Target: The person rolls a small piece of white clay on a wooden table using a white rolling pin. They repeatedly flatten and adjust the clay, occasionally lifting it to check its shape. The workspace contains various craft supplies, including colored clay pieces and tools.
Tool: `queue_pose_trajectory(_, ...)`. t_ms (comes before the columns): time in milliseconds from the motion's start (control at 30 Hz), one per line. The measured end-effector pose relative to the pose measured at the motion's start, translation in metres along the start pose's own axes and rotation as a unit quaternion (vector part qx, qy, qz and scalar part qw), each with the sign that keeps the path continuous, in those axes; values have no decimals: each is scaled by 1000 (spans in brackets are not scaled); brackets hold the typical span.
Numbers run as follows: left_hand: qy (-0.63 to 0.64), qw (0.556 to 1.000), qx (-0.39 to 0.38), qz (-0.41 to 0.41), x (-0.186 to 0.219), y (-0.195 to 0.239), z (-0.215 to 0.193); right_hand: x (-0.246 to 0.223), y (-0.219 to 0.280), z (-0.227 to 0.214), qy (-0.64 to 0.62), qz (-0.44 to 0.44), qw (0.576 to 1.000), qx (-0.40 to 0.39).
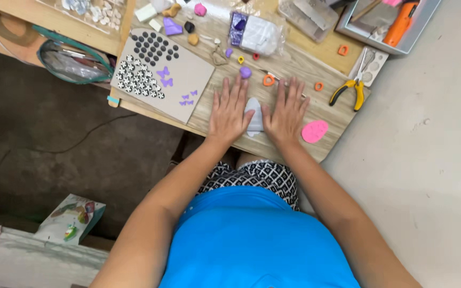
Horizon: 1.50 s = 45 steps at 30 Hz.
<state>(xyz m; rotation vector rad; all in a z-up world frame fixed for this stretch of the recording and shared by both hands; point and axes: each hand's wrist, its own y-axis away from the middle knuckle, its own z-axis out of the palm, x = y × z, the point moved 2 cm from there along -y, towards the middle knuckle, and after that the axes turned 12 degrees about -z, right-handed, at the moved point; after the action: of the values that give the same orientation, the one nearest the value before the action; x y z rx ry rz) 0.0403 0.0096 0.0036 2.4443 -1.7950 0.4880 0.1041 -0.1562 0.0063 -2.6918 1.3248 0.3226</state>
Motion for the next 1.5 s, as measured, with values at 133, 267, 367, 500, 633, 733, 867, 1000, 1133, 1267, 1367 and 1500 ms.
queue_pose_trajectory(133,-14,999,27,-44,-2,-28,-8,4,-29,-9,10,7,1000,24)
queue_pose_trajectory(267,27,1000,-10,0,3,17,-12,-12,19,-6,-1,-11,1000,16)
queue_pose_trajectory(367,8,1000,-15,-2,4,2,-11,-6,0,-10,2,-20,1000,4)
queue_pose_trajectory(500,-68,952,-282,-101,13,-57,-58,6,-45,-16,-52,20,998,26)
queue_pose_trajectory(633,29,999,-17,-11,10,12,-14,-6,16,-3,10,-1,1000,17)
queue_pose_trajectory(733,-15,1000,-18,19,8,19,-4,-5,21,1,38,-29,999,9)
queue_pose_trajectory(867,-12,997,-66,-37,6,-29,-3,9,-36,-6,-1,-23,1000,8)
queue_pose_trajectory(1000,-18,996,-76,-36,-9,-44,-11,14,-43,-14,-10,-11,1000,26)
queue_pose_trajectory(1133,28,992,-94,-78,-19,8,-12,9,11,-11,-16,4,1000,-7)
queue_pose_trajectory(1267,-6,999,-33,-39,-18,3,-7,10,10,-3,21,-23,999,-9)
queue_pose_trajectory(1367,6,998,-38,-53,-26,-26,0,16,-24,-6,11,-24,1000,-3)
queue_pose_trajectory(1500,-3,998,-42,-39,-17,-26,-16,15,-23,-10,-14,2,1000,-1)
